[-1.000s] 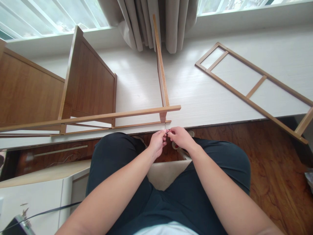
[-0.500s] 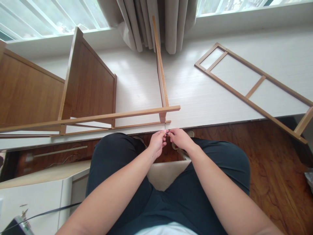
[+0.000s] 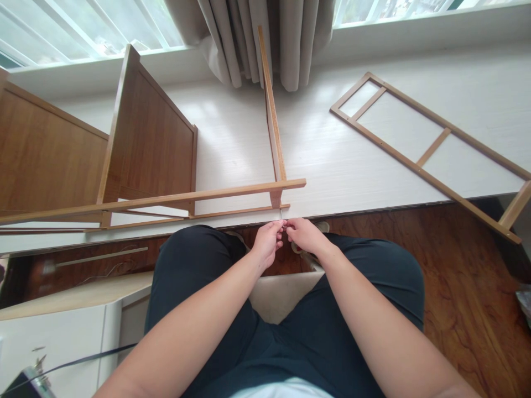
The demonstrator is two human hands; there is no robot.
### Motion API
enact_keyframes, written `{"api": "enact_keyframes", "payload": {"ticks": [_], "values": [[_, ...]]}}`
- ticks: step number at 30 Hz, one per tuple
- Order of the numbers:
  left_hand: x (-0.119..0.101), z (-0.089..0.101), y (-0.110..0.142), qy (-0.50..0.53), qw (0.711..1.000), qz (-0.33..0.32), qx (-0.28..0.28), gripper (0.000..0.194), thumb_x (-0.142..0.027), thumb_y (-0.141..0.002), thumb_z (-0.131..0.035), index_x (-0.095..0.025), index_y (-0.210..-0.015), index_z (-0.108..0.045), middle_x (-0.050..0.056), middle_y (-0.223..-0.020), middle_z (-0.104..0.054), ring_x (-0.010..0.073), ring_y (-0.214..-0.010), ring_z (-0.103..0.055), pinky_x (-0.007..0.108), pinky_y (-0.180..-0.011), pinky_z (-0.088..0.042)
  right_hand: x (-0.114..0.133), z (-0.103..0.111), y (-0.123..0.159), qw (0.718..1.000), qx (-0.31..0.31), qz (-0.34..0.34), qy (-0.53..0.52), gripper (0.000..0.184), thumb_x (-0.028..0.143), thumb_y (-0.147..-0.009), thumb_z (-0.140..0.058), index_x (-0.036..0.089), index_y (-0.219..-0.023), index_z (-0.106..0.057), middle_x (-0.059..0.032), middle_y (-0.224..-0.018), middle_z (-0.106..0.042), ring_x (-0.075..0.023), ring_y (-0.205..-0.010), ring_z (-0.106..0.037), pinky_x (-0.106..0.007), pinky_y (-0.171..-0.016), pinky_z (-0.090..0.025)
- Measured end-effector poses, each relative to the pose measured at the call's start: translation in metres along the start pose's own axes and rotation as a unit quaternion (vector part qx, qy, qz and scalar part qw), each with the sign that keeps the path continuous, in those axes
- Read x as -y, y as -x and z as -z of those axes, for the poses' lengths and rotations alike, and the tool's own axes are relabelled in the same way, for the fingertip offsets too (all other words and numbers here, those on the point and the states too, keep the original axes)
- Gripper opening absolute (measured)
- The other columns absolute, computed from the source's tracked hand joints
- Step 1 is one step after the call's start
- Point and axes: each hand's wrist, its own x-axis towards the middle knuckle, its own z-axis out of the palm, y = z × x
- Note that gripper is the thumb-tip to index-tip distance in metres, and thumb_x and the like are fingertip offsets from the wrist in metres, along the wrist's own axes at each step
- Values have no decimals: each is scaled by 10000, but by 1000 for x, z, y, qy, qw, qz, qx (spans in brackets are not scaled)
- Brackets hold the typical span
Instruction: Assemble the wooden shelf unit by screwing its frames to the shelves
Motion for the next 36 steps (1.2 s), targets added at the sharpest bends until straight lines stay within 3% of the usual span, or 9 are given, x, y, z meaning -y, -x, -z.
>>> {"api": "enact_keyframes", "payload": {"ticks": [12, 36], "values": [[1, 0, 1, -6, 1000, -9, 7, 318, -382, -668, -851, -143, -855, -753, 12, -713, -585, 70, -585, -399, 188, -521, -267, 6, 4, 5, 999, 12, 12, -32, 307, 357, -946, -517, 154, -832, -717, -29, -710, -676, -98, -570, -522, -215, -544, -294], [-2, -1, 0, 3, 1000, 3, 18, 338, -364, -612, -868, -140, -815, -719, -15, -685, -540, 65, -575, -383, 190, -510, -248, 9, 5, 6, 999, -36, 32, -10, 314, 343, -965, -514, 163, -745, -647, -40, -732, -681, -116, -627, -522, -236, -574, -283]]}}
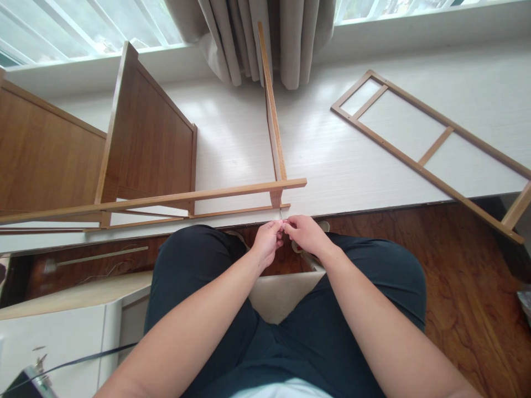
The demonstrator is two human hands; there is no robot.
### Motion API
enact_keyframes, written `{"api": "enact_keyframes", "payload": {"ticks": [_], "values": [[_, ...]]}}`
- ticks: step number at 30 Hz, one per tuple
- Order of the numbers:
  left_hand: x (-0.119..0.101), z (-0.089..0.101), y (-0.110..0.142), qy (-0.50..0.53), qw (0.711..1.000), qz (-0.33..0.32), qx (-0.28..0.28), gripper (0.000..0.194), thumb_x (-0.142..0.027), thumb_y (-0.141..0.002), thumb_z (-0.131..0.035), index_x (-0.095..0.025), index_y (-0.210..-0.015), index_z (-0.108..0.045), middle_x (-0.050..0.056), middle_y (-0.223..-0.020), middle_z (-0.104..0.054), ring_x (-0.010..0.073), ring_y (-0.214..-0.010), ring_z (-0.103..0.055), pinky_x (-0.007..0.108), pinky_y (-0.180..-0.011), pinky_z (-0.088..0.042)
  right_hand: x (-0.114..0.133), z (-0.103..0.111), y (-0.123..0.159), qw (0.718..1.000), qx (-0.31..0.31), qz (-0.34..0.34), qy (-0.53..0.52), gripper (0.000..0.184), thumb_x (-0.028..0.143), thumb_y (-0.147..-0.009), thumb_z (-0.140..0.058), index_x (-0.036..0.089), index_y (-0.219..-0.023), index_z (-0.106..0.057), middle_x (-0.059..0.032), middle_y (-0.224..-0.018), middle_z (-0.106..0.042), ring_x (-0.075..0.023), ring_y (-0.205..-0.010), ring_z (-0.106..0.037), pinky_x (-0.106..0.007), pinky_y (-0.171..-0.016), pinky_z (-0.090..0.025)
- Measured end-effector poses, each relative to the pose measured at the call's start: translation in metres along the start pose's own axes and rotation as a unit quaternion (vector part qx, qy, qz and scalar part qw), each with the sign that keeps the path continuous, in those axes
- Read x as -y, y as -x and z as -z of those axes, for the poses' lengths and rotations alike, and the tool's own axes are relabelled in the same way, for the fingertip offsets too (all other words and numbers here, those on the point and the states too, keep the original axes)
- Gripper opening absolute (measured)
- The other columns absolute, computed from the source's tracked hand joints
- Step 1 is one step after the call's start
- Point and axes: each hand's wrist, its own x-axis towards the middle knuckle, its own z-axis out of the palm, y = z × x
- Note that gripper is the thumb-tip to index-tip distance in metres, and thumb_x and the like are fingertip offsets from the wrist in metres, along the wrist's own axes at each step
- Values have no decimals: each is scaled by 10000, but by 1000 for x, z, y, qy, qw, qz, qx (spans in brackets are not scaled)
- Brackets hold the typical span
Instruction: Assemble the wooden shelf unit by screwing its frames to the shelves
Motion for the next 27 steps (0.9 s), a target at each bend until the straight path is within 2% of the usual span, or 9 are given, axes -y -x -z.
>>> {"api": "enact_keyframes", "payload": {"ticks": [18, 27], "values": [[-1, -2, 2, 0, 1000, -9, -6, 328, -345, -585, -859, -140, -792, -710, -20, -684, -532, 66, -587, -386, 191, -513, -252, 4, 3, 1, 1000, -11, 8, 1, 326, 364, -952, -525, 171, -702, -604, -23, -695, -657, -109, -607, -486, -236, -575, -275], [2, 1, -1, 11, 1000, 8, -3, 318, -366, -636, -848, -147, -821, -710, -18, -704, -536, 68, -580, -386, 195, -509, -250, 1, 0, 0, 1000, -9, -2, 21, 292, 342, -953, -536, 176, -728, -623, -27, -724, -672, -117, -626, -513, -239, -578, -273]]}}
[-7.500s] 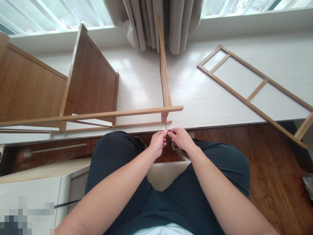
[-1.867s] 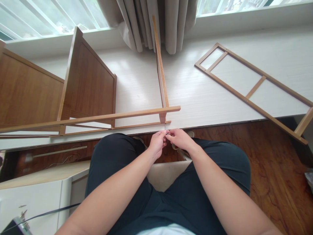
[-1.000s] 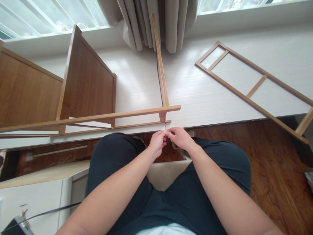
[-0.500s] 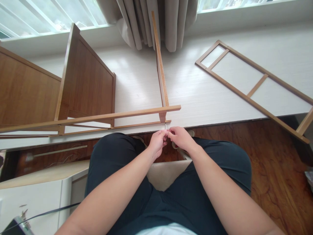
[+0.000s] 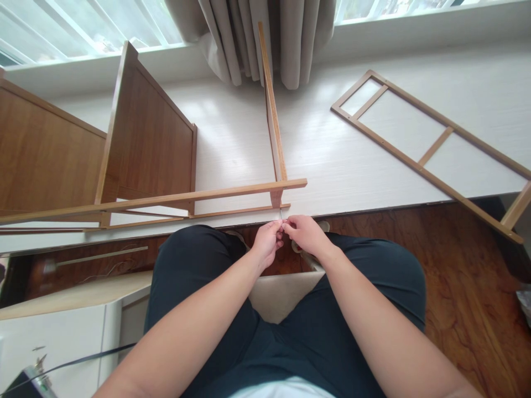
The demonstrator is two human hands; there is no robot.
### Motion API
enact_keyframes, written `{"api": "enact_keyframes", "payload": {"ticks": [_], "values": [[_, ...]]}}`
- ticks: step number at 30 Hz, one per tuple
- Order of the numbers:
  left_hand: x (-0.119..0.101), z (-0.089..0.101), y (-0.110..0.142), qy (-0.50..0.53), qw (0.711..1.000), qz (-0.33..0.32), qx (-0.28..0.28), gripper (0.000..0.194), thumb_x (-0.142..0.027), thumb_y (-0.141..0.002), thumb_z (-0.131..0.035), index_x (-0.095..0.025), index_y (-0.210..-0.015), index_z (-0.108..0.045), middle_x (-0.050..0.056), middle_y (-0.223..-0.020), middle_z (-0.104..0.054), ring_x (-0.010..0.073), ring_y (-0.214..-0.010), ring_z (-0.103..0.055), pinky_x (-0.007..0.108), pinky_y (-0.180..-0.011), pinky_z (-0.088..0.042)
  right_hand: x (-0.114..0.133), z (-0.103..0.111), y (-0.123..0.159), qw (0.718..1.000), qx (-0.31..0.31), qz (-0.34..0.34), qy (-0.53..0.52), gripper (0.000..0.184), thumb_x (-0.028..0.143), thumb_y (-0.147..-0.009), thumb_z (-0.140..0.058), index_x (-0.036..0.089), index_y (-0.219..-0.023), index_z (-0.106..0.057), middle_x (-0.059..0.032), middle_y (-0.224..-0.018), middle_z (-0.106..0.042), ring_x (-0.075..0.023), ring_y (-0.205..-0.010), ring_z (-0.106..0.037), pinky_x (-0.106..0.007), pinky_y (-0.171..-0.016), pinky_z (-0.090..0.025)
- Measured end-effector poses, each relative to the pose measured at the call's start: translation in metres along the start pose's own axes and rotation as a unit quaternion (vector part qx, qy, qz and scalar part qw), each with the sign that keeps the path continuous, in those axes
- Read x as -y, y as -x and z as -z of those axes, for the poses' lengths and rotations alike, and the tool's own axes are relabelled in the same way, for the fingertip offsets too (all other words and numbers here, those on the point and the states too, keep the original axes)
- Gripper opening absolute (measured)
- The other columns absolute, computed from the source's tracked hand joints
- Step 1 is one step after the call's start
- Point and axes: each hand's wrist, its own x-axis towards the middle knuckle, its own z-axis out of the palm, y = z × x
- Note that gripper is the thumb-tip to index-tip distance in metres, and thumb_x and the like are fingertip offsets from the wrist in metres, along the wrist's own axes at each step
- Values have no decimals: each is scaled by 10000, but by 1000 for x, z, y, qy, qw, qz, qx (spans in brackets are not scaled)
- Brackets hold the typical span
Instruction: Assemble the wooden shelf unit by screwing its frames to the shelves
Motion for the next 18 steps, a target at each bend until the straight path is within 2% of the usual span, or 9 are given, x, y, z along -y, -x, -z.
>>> {"api": "enact_keyframes", "payload": {"ticks": [6, 18], "values": [[2, 2, -1, -9, 1000, 2, 9, 345, -400, -649, -843, -144, -844, -718, -24, -718, -510, 67, -581, -383, 197, -502, -248, 0, 0, 0, 999, -16, -8, 34, 280, 332, -953, -543, 185, -731, -629, -24, -723, -675, -121, -643, -530, -244, -607, -280], [3, 4, -2, -17, 1000, 0, -7, 390, -445, -630, -866, -154, -818, -687, -25, -704, -544, 67, -565, -404, 206, -508, -255, 5, -1, 3, 999, 2, -15, 47, 303, 367, -992, -520, 180, -817, -682, -53, -850, -711, -127, -686, -544, -246, -614, -281]]}}
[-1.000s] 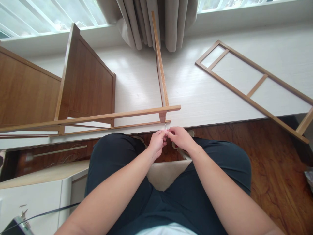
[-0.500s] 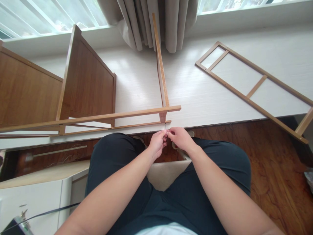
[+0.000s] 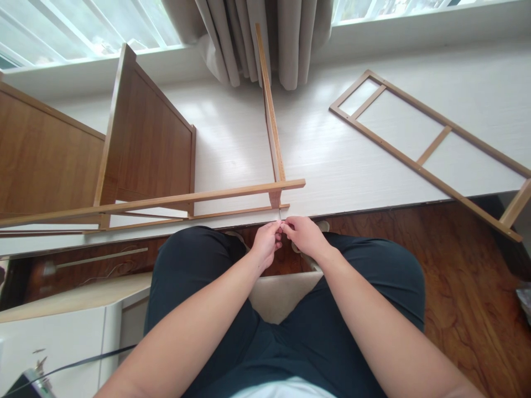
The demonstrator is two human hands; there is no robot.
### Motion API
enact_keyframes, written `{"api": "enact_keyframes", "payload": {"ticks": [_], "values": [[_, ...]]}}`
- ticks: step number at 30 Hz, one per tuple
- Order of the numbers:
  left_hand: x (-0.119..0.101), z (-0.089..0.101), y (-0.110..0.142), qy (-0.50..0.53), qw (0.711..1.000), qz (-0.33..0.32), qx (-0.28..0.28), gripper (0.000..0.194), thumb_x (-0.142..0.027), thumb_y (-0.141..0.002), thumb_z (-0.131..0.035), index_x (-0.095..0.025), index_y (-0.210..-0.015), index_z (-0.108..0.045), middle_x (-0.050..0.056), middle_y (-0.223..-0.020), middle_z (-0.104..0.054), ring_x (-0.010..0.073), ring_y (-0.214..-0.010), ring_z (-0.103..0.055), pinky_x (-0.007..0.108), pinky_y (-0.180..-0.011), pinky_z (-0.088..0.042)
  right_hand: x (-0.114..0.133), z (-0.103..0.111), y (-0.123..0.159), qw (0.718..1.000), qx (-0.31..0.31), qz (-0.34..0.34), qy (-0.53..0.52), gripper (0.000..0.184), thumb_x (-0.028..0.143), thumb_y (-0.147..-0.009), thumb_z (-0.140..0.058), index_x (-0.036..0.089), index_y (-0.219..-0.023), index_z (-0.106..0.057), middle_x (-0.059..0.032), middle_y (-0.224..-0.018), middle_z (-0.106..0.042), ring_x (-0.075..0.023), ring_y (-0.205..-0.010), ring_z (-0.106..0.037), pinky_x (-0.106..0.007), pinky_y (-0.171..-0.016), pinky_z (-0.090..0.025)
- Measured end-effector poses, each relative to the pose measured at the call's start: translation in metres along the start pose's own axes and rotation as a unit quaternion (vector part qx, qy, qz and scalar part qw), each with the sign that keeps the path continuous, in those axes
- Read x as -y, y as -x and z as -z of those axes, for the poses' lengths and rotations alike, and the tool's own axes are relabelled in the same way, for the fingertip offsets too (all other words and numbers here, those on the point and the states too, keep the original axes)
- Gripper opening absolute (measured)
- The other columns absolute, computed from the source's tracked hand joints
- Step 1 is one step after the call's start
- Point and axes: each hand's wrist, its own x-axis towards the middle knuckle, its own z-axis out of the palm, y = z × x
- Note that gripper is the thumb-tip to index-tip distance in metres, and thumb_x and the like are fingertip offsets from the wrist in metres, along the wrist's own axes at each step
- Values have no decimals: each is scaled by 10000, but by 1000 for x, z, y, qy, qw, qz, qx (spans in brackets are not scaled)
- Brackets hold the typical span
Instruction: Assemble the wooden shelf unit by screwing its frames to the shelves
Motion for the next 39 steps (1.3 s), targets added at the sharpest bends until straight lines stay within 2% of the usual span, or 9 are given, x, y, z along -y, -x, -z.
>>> {"api": "enact_keyframes", "payload": {"ticks": [9, 19, 31, 39], "values": [[-1, -1, 0, -22, 1000, -2, -10, 389, -454, -631, -860, -153, -738, -639, -26, -709, -520, 64, -566, -396, 200, -490, -256, -4, 2, 0, 1000, 11, -15, -3, 334, 384, -1002, -483, 183, -800, -657, -46, -820, -691, -115, -628, -505, -252, -583, -251], [-1, 1, 0, -41, 999, -22, -22, 334, -428, -664, -836, -150, -750, -672, -16, -719, -525, 61, -567, -389, 188, -481, -268, -3, 1, -1, 999, 22, -40, -14, 332, 354, -1017, -450, 189, -832, -671, -50, -835, -704, -113, -611, -516, -239, -592, -285], [2, 2, -1, -34, 999, -19, -1, 369, -439, -646, -853, -141, -814, -714, 9, -765, -578, 54, -575, -388, 170, -482, -267, -19, -10, -10, 997, 37, -16, -64, 346, 333, -1038, -435, 176, -810, -644, -18, -725, -690, -97, -567, -519, -222, -593, -320], [1, 1, -1, -18, 1000, -11, -6, 352, -402, -628, -884, -153, -795, -699, -13, -724, -559, 49, -555, -399, 173, -476, -269, -20, -14, -11, 997, 45, -9, -66, 336, 266, -1026, -424, 157, -812, -660, -44, -744, -700, -104, -576, -537, -224, -608, -356]]}}
